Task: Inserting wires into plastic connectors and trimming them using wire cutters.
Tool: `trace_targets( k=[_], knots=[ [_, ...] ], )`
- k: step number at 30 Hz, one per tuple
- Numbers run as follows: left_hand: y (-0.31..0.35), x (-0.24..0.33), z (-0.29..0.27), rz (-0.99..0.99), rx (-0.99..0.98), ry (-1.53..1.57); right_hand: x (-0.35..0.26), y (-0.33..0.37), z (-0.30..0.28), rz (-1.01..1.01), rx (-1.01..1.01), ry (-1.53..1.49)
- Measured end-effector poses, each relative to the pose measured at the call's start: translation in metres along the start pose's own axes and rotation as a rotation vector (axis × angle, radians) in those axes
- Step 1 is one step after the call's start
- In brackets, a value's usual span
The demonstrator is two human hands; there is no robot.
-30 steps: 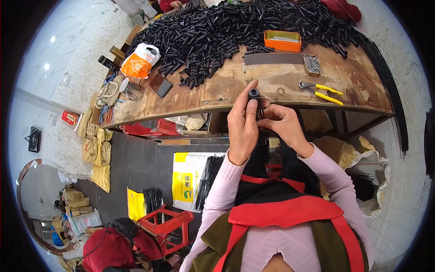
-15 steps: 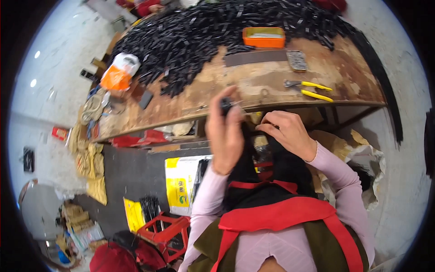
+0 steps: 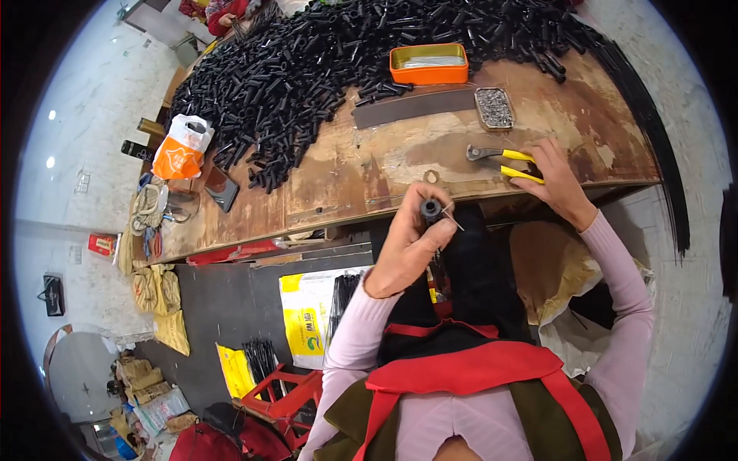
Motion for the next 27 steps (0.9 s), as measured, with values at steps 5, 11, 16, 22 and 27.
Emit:
trace_targets(
  k=[5, 11, 16, 22, 27],
  knots=[
    [0.004, -0.003, -0.007, 0.03, 0.209, -0.062, -0.001, 0.019, 0.001, 0.577, 0.175, -0.939],
    [0.021, 0.018, 0.006, 0.078, 0.213, -0.175, -0.075, 0.027, 0.0, 0.534, -0.407, -0.732],
    [0.041, 0.032, 0.015, 0.188, 0.089, -0.332, -0.152, 0.027, -0.041, -0.049, -0.056, -0.061],
    [0.068, 0.043, 0.026, 0.169, 0.069, -0.337, -0.183, 0.034, -0.045, -0.173, 0.1, 0.033],
    [0.086, 0.045, 0.026, 0.116, 0.042, -0.339, -0.19, 0.044, -0.049, -0.248, 0.058, 0.108]
  ],
)
Point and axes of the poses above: each hand's wrist, its own y-axis away from the middle knuckle, its own z-axis out of the palm, x = y × z, the point moved 8 cm from there along -y, towards the middle knuckle, and after that the axes turned 3 degrees about x, right-handed, at the moved point
